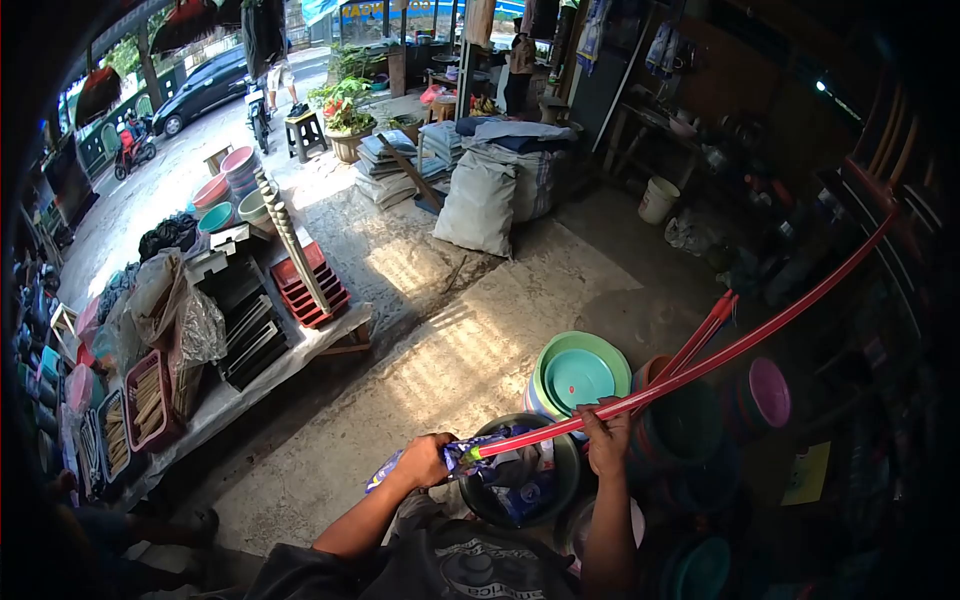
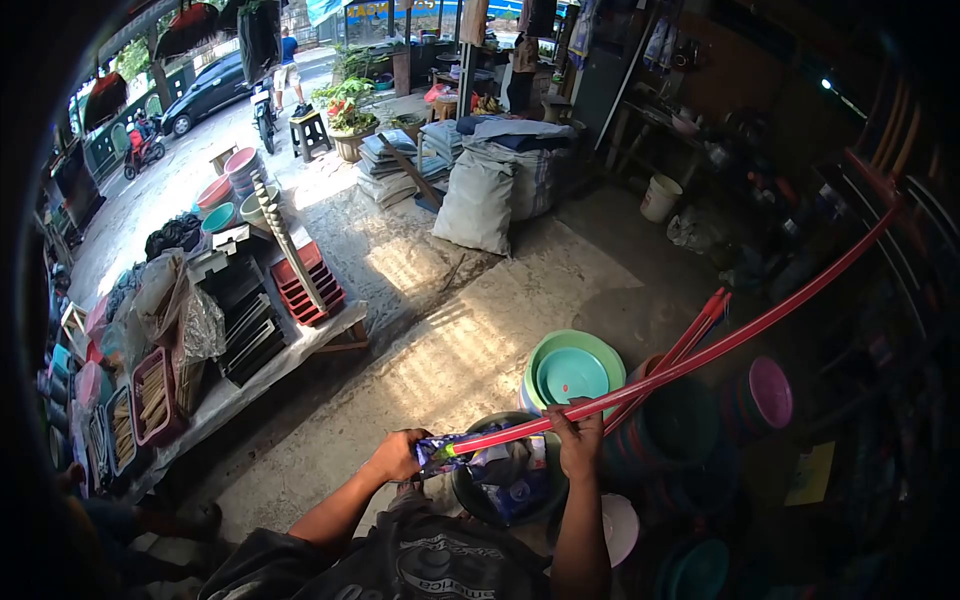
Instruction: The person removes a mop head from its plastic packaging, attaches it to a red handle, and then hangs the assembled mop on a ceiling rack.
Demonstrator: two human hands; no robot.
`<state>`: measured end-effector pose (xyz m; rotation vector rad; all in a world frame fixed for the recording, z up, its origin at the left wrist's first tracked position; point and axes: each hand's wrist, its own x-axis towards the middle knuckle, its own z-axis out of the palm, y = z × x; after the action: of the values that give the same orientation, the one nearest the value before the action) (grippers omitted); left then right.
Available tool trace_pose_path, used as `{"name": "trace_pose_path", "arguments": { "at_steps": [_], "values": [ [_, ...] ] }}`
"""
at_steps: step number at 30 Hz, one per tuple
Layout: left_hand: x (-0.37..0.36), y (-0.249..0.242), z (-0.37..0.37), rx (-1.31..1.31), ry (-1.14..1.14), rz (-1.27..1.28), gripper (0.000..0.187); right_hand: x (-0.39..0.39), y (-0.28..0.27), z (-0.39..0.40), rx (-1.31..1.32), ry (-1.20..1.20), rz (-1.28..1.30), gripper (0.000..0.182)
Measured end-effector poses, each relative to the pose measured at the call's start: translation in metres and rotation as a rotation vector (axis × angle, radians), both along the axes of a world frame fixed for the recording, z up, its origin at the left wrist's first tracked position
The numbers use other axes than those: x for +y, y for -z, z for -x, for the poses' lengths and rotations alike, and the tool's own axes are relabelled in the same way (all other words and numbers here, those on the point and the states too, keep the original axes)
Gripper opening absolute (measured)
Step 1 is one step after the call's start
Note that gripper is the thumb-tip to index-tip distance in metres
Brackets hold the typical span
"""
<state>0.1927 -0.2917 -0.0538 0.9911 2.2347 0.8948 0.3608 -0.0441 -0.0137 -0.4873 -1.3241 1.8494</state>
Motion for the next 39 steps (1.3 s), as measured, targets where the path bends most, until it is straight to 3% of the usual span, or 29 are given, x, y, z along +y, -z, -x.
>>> {"name": "trace_pose_path", "arguments": {
  "at_steps": [3, 7, 9, 11, 14, 19, 21, 22, 23, 24, 25, 27, 29, 33, 36, 39],
  "values": [
    [0.005, -0.010, -0.003, -0.053, -0.009, -0.015, 0.037, 0.005, -0.004, -0.001, -0.053, -0.001, -0.080, 0.032],
    [0.002, 0.014, -0.002, -0.009, -0.018, -0.113, 0.032, 0.008, 0.001, 0.005, -0.094, -0.062, -0.176, 0.036],
    [-0.005, 0.023, -0.004, 0.008, -0.075, -0.103, 0.032, 0.000, -0.002, 0.013, 0.028, -0.186, -0.045, 0.041],
    [-0.014, 0.024, -0.008, -0.078, -0.138, -0.113, 0.029, 0.001, 0.009, 0.021, 0.020, -0.307, -0.113, 0.046],
    [-0.031, 0.042, -0.009, -0.189, -0.175, -0.121, 0.034, -0.010, -0.001, 0.035, -0.078, -0.378, -0.046, 0.039],
    [-0.035, 0.055, -0.007, -0.161, -0.157, -0.129, 0.033, -0.009, -0.008, 0.053, -0.193, -0.196, -0.159, 0.033],
    [-0.030, 0.072, -0.007, -0.260, -0.094, -0.254, 0.031, -0.006, -0.026, 0.060, -0.178, -0.084, -0.175, 0.037],
    [-0.024, 0.054, -0.011, -0.270, -0.094, -0.161, 0.030, -0.007, -0.045, 0.061, -0.232, -0.060, -0.182, 0.037],
    [-0.019, 0.066, -0.013, -0.254, -0.066, -0.276, 0.028, 0.001, -0.041, 0.066, -0.166, -0.026, -0.283, 0.036],
    [-0.010, 0.043, -0.018, -0.315, -0.051, -0.333, 0.028, -0.003, -0.059, 0.065, -0.154, -0.030, -0.344, 0.030],
    [-0.006, 0.045, -0.019, -0.351, -0.025, -0.383, 0.029, 0.007, -0.057, 0.063, -0.014, -0.295, -0.262, 0.031],
    [0.002, 0.019, -0.017, -0.460, -0.018, -0.338, 0.027, 0.002, -0.082, 0.060, 0.065, -0.485, -0.062, 0.050],
    [0.003, 0.023, -0.015, -0.500, 0.018, -0.332, 0.028, 0.007, -0.089, 0.054, 0.052, -0.602, -0.079, 0.044],
    [0.008, 0.022, -0.025, -0.481, -0.034, -0.354, 0.031, 0.012, -0.081, 0.050, 0.037, -0.535, -0.181, 0.037],
    [0.013, 0.016, -0.033, -0.404, -0.141, -0.344, 0.029, 0.004, -0.079, 0.051, -0.048, -0.209, -0.344, 0.029],
    [0.012, 0.004, -0.034, -0.491, -0.073, -0.352, 0.031, 0.006, -0.078, 0.038, -0.050, -0.196, -0.306, 0.031]
  ]
}}
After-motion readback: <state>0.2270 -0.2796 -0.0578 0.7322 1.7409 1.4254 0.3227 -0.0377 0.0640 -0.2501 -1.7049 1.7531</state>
